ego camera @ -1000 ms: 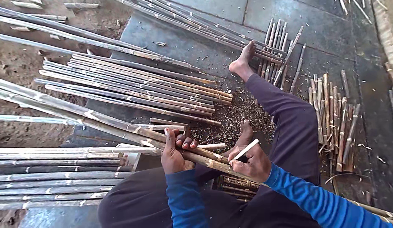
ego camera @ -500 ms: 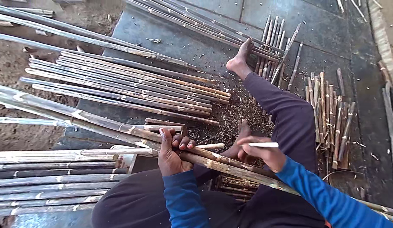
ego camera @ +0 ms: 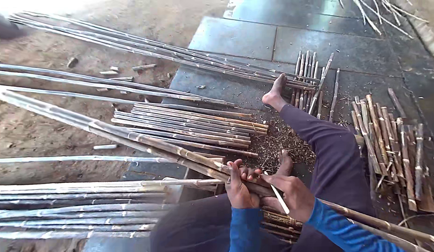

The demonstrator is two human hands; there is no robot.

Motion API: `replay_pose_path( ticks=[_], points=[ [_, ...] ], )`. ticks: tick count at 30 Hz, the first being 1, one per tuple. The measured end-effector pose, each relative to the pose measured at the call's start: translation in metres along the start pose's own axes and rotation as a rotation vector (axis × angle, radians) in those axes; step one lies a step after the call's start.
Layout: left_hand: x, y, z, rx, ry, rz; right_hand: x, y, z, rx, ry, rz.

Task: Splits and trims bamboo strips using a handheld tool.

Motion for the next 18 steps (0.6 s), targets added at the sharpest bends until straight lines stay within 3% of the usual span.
replay_pose_path(
  ticks=[3,7,14,18],
  points=[
    [0.03,-0.012,-0.009,-0.036,-0.072,0.038,-0.004,-0.003,-0.033,0.054,-0.368,0.049],
    [0.06,-0.023,-0.012,-0.025,-0.115,0.074,0.022,0.019,-0.082,0.177,-0.573,0.095],
    [0.062,-0.027,-0.01,0.054,-0.1,0.094,0.034,0.057,-0.042,0.077,-0.512,0.173],
    [0.065,-0.026,-0.006,0.059,-0.113,0.109,0.034,0.047,-0.025,0.135,-0.431,0.057]
  ],
)
Point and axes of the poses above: each hand's wrist, its own y-axis away from the middle knuckle, its own z-axis out of the palm, x = y × z, the point moved 4 cm from there along -y, towards the middle knuckle, and after that the axes turned 13 degrees about y, right-handed, at the moved point
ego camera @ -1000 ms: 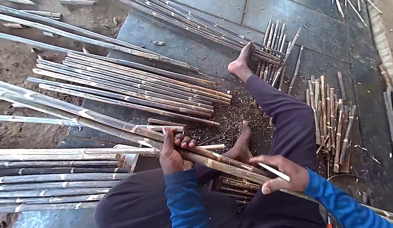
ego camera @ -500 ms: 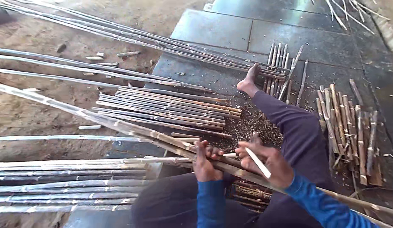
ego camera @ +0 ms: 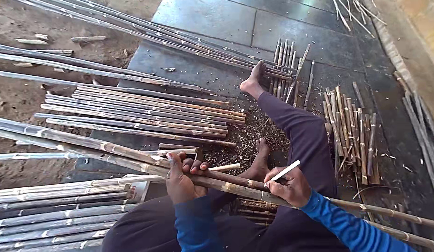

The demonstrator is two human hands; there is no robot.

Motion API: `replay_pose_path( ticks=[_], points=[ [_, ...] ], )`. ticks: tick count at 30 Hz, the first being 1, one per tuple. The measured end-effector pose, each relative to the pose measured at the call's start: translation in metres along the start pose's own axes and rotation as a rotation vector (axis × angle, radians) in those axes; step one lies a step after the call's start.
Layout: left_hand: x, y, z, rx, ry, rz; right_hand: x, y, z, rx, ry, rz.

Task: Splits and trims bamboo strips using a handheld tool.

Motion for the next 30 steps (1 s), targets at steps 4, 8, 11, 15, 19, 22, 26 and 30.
replay_pose_path(
  ticks=[4,8,11,15,19,22,26,30],
  points=[
    [-0.003,0.0,-0.002,0.029,-0.015,0.005,0.001,-0.001,0.007,-0.024,0.126,-0.234],
    [-0.003,-0.001,-0.002,0.001,-0.019,0.01,0.008,-0.004,0.008,-0.09,0.036,-0.024],
    [-0.005,-0.001,-0.002,-0.103,0.044,-0.008,0.019,-0.013,0.008,-0.204,-0.177,0.485],
    [-0.005,-0.001,0.001,-0.295,0.184,-0.039,0.032,-0.021,0.012,-0.241,-0.362,0.856],
    [-0.002,-0.005,0.004,-0.298,0.21,-0.039,0.022,-0.011,-0.025,-0.159,-0.368,0.404],
    [-0.001,-0.009,0.005,-0.263,0.167,-0.032,0.022,0.023,-0.052,-0.379,0.121,0.048],
    [-0.002,-0.002,0.007,-0.108,-0.007,0.062,0.023,0.043,-0.044,-0.254,0.245,-0.077],
    [-0.04,0.039,0.007,-0.084,-0.097,0.031,0.001,0.018,-0.02,-0.177,0.251,-0.152]
  ],
)
Point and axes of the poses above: each hand's wrist, its own y-axis away from the middle knuckle, its own z-axis out of the palm, x = y × z, the point moved 4 cm from there along -y, towards the middle knuckle, and after that the axes turned 13 degrees about y, right-handed, at the moved point
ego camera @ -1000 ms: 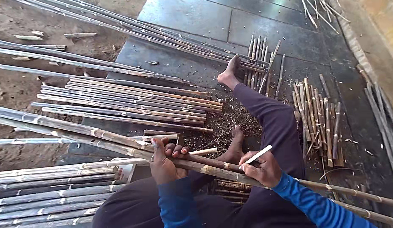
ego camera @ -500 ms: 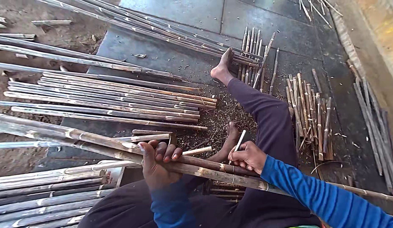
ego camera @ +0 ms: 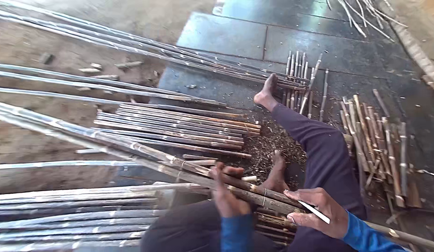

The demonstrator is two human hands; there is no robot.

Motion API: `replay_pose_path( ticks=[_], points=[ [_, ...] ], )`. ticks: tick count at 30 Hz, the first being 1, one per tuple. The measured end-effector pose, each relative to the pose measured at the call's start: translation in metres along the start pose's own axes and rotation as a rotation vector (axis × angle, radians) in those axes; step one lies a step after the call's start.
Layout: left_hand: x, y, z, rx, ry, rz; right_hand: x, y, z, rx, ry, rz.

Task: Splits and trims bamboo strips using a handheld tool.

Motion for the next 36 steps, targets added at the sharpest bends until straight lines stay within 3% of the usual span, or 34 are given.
replay_pose_path(
  ticks=[2,4,7,12,18,21,25,30,32,36],
  points=[
    [-0.024,0.016,0.004,-0.024,0.153,-0.096,-0.013,-0.024,0.011,0.039,0.038,-0.032],
    [-0.023,0.015,0.01,-0.032,0.318,-0.141,-0.023,-0.042,0.021,0.035,0.039,-0.017],
    [0.007,0.003,0.004,-0.044,0.228,-0.096,-0.033,-0.056,0.025,-0.012,-0.137,0.101],
    [0.046,-0.024,-0.015,-0.086,0.136,-0.059,-0.018,-0.045,-0.006,0.18,-0.451,0.183],
    [0.06,-0.019,0.001,-0.198,0.233,-0.005,-0.034,-0.052,0.021,0.155,-0.413,0.201],
    [0.053,-0.022,-0.004,-0.145,0.224,-0.023,-0.046,-0.066,0.03,0.159,-0.499,0.2],
    [0.048,-0.026,-0.009,-0.059,0.207,-0.019,-0.05,-0.075,0.047,0.224,-0.285,0.085],
    [0.048,-0.025,-0.006,-0.083,0.205,-0.003,-0.058,-0.073,0.052,0.251,-0.064,-0.179],
    [0.047,-0.025,-0.006,-0.088,0.212,-0.01,-0.054,-0.075,0.052,0.201,-0.133,-0.067],
    [0.047,-0.024,-0.007,-0.113,0.234,-0.016,-0.032,-0.087,0.056,-0.046,-0.584,0.651]
  ],
)
Point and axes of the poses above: each hand's wrist, its own y-axis away from the middle knuckle, its own z-axis out of the palm, x = y × z, the point moved 4 cm from there along -y, towards the middle knuckle, and after that the axes turned 13 degrees about y, right-handed, at the moved point
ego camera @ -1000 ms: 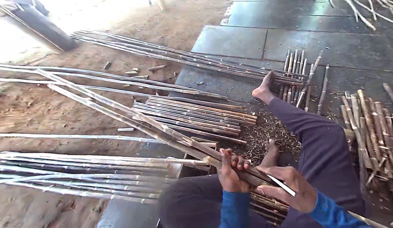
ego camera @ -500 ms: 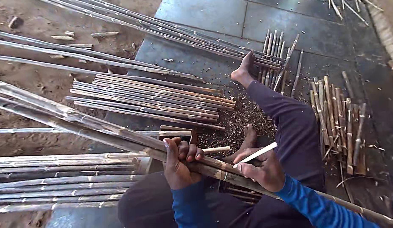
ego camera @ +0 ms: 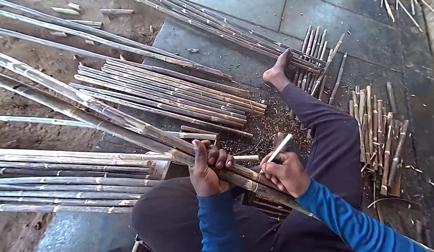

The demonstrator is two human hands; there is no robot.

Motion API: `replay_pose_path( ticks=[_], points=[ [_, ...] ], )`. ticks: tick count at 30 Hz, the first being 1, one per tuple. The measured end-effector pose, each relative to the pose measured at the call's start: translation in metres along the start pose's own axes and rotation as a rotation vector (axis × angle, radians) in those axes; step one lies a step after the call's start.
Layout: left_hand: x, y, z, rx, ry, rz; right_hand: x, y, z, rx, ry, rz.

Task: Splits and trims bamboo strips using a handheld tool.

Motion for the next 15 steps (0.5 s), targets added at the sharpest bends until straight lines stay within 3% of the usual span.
replay_pose_path(
  ticks=[2,3,6,9,12,15],
  points=[
    [-0.001,0.0,0.002,-0.05,0.032,-0.013,0.006,-0.012,-0.001,-0.064,-0.167,0.263],
    [-0.003,-0.001,0.003,-0.068,0.046,-0.015,0.008,-0.015,-0.005,-0.052,-0.229,0.289],
    [-0.007,-0.003,0.003,-0.074,0.06,-0.014,0.013,-0.004,-0.027,0.022,-0.17,-0.003],
    [-0.007,-0.01,0.0,-0.007,0.086,-0.019,0.039,0.038,-0.062,-0.068,0.331,-0.428],
    [-0.008,-0.013,0.0,0.096,0.106,-0.017,0.07,0.089,-0.08,-0.038,0.776,-0.557],
    [-0.009,-0.006,0.003,0.103,0.064,0.03,0.072,0.095,-0.08,0.043,0.816,-0.592]
  ],
)
Point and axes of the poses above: each hand's wrist, its own y-axis away from the middle knuckle, its own z-axis out of the palm, x = y × z, the point moved 4 cm from there along -y, towards the middle knuckle, and after that the axes turned 13 degrees about y, right-handed, at the moved point
